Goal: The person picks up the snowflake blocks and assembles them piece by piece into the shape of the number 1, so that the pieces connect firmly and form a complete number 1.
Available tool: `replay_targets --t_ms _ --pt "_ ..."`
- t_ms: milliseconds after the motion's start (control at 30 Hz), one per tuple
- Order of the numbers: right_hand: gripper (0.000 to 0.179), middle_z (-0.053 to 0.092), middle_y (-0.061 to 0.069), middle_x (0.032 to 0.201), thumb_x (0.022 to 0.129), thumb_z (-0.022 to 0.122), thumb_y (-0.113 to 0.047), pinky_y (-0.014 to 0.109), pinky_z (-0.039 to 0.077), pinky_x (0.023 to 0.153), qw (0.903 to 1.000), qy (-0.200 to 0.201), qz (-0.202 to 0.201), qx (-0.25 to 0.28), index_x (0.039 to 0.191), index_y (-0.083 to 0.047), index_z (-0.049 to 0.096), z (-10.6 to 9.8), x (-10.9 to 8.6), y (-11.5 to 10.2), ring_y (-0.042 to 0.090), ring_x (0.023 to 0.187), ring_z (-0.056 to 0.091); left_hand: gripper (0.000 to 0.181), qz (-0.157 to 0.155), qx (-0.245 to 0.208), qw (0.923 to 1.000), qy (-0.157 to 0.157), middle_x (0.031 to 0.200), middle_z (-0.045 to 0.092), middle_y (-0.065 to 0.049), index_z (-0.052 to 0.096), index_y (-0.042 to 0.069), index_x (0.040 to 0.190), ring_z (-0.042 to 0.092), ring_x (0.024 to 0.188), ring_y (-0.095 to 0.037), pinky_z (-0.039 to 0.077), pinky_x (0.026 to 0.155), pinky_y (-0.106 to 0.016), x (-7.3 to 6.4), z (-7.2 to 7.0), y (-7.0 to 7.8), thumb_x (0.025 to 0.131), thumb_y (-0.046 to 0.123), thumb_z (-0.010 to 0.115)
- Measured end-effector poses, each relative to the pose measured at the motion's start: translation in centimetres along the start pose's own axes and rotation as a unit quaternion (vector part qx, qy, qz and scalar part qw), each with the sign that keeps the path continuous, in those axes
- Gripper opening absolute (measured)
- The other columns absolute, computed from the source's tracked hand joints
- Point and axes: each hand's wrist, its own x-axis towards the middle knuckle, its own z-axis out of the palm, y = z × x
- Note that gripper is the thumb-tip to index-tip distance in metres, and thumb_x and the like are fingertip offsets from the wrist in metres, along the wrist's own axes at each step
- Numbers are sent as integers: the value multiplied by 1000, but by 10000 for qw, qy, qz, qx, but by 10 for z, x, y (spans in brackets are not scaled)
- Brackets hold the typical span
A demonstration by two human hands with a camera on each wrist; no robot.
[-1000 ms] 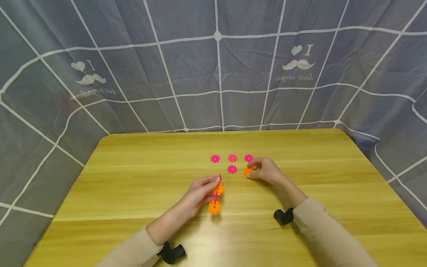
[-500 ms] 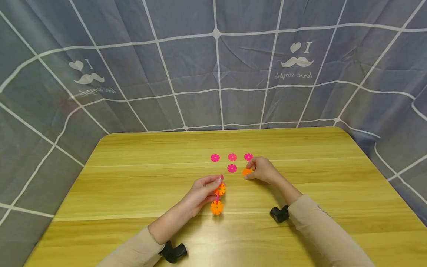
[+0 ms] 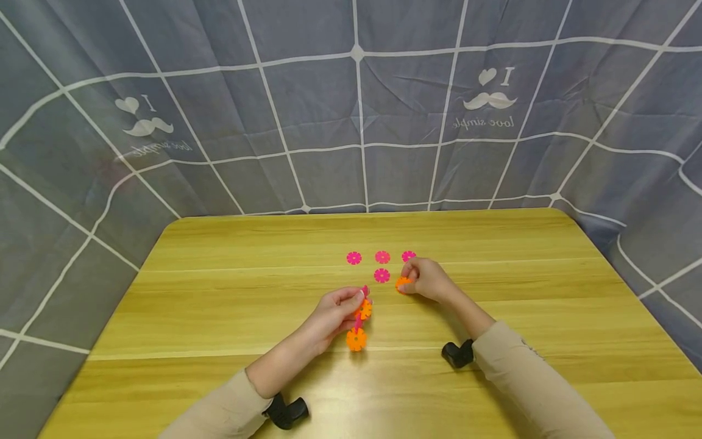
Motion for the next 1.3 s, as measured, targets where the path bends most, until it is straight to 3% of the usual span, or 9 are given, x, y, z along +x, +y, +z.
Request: replay_targets --t_ms 367,600,700,967,1300 --pt "19 50 0 60 82 70 -3 18 35 46 9944 -463 -283 907 96 7 62 2 -2 -17 9 50 41 40 -18 -23 10000 57 101 67 -5 50 -8 126 63 72 -8 50 62 -15 -1 -1 0 96 18 53" --pt "20 57 3 60 84 67 -3 22 49 51 9865 -628 -261 1490 99 9 62 4 -5 -32 12 52 53 40 41 -40 9999 -90 103 67 -7 49 -10 126 63 72 -8 52 65 -17 -1 0 0 96 17 52" --pt "19 57 4 59 86 66 -3 23 49 52 9825 -735 -384 1666 100 9 61 4 -6 -37 13 52 53 40 77 -42 9999 -135 102 67 -6 49 -10 126 63 74 -9 52 66 -18 0 0 0 96 17 52" --pt "16 58 10 62 87 63 -2 26 48 52 9775 -916 -778 1733 99 7 62 3 -10 -51 21 56 54 41 195 -63 9993 -305 105 66 -10 49 -12 125 62 74 -8 51 67 -18 -2 -1 1 97 18 52" --pt "15 54 3 63 88 61 -2 24 43 51 9745 -1150 -905 1702 100 7 63 1 -12 -60 18 56 47 43 280 53 9986 -446 103 67 -9 50 -14 122 61 74 -7 49 66 -17 -3 -2 0 96 19 54"
